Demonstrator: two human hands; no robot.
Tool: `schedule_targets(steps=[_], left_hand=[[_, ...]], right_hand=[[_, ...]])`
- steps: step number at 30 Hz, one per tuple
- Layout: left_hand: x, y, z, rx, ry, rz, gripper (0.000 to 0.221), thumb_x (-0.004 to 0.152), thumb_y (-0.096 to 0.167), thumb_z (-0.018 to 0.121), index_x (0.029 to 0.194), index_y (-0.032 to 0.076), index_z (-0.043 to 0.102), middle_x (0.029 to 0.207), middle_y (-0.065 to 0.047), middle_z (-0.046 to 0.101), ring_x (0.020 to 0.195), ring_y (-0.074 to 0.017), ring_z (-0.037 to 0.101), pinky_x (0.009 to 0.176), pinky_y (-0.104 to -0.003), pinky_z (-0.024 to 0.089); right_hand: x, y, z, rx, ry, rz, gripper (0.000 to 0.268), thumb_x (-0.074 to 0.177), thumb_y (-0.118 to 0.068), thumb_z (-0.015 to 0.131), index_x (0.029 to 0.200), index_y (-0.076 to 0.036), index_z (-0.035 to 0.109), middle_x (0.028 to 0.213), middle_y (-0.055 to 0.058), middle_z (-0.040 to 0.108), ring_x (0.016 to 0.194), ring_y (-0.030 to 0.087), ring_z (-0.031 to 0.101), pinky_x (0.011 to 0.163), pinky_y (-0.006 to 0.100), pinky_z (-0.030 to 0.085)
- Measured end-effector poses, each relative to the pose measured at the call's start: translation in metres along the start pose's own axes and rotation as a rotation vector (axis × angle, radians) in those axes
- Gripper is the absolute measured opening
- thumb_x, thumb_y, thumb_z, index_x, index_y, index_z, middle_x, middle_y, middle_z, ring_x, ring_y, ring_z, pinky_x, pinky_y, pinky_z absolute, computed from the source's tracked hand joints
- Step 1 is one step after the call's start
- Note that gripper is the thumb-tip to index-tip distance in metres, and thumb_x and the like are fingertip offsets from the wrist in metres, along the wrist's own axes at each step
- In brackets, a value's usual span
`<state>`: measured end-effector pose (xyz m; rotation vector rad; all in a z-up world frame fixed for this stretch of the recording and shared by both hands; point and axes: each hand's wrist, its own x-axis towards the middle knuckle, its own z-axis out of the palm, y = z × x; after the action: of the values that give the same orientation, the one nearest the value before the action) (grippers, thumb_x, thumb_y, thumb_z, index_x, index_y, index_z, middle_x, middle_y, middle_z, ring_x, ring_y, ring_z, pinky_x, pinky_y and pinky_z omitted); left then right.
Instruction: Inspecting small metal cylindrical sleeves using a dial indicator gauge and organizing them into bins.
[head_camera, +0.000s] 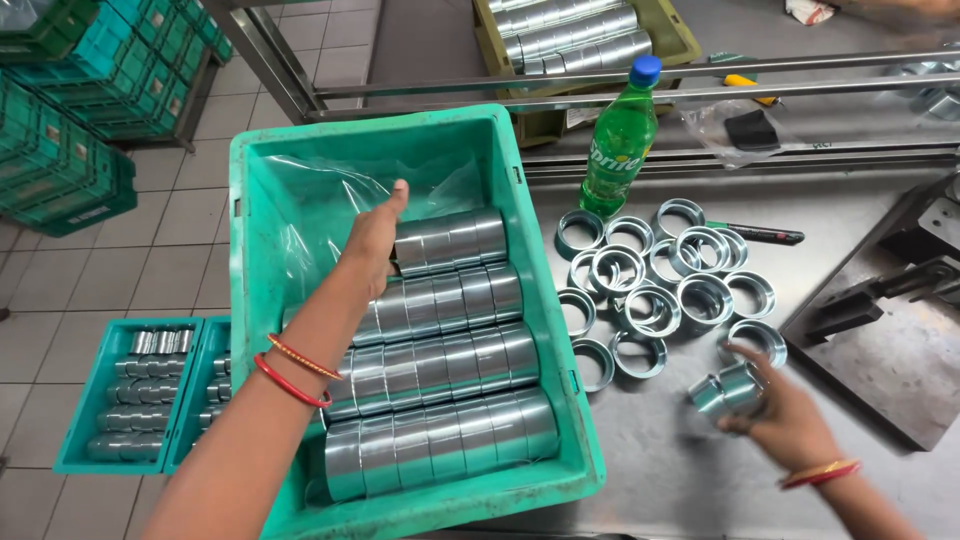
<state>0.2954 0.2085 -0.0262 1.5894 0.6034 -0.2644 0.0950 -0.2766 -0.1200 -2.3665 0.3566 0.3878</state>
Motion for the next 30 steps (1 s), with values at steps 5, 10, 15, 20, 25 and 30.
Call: schedule_targets(steps=[5, 10, 15, 20, 25, 30], left_hand=[[-0.032, 0.01, -0.028, 0.203, -0.117, -0.012, 0.094, 0.087, 0.057, 0.067, 0.148, -0.008, 0.04, 0.161, -0.029, 0.035, 0.149, -0.0434, 0.038, 0.116, -0.066, 0.032], [-0.15, 0.028, -0.064, 0.664, 0.023, 0.492, 0.067, 0.087, 0.042, 0.07, 0.143, 0.009, 0.056, 0.14, -0.012, 0.059, 0.13, -0.0268, 0.06, 0.103, -0.041, 0.05], [-0.227, -0.035, -0.086, 0.708, 0.188, 0.727, 0.06, 0.083, 0.034, 0.076, 0.138, 0.011, 0.064, 0.135, -0.016, 0.063, 0.125, -0.0307, 0.061, 0.102, -0.044, 0.048], [-0.227, -0.118, -0.084, 0.636, 0.306, 0.754, 0.056, 0.078, 0.028, 0.08, 0.129, 0.008, 0.067, 0.128, -0.018, 0.065, 0.119, -0.0325, 0.066, 0.096, -0.044, 0.054], [-0.232, -0.112, -0.081, 0.727, 0.189, 0.764, 0.059, 0.082, 0.03, 0.077, 0.134, 0.005, 0.064, 0.128, -0.024, 0.063, 0.118, -0.0394, 0.063, 0.094, -0.049, 0.053], [-0.226, -0.114, -0.076, 0.942, 0.167, 0.693, 0.066, 0.083, 0.037, 0.075, 0.138, 0.004, 0.061, 0.126, -0.026, 0.063, 0.12, -0.0426, 0.062, 0.094, -0.053, 0.05]], right_hand=[[0.01, -0.076, -0.063, 0.471, -0.185, -0.047, 0.099, 0.061, 0.006, 0.087, 0.148, -0.023, 0.047, 0.098, 0.015, 0.074, 0.078, 0.023, 0.076, 0.071, 0.039, 0.064], [-0.029, -0.278, -0.1, -0.279, -0.146, -0.788, 0.112, 0.059, -0.007, 0.085, 0.158, -0.031, 0.038, 0.107, 0.007, 0.075, 0.088, 0.025, 0.075, 0.079, 0.041, 0.06], [0.006, -0.411, -0.018, -0.62, -0.228, -1.248, 0.095, 0.077, -0.006, 0.073, 0.16, -0.02, 0.029, 0.082, 0.005, 0.074, 0.078, 0.026, 0.069, 0.112, 0.055, 0.03], [0.065, -0.477, 0.098, -0.982, -0.26, -1.399, 0.072, 0.079, 0.002, 0.068, 0.147, -0.017, 0.053, 0.084, 0.006, 0.076, 0.08, 0.026, 0.072, 0.113, 0.053, 0.034], [0.064, -0.499, 0.152, -1.337, -0.518, -1.311, 0.049, 0.075, -0.003, 0.072, 0.119, -0.024, 0.075, 0.104, 0.006, 0.076, 0.098, 0.03, 0.071, 0.108, 0.061, 0.041], [0.067, -0.489, 0.151, -1.181, -0.512, -1.266, 0.044, 0.077, -0.001, 0.069, 0.116, -0.02, 0.077, 0.115, 0.009, 0.073, 0.11, 0.032, 0.067, 0.099, 0.055, 0.052]])
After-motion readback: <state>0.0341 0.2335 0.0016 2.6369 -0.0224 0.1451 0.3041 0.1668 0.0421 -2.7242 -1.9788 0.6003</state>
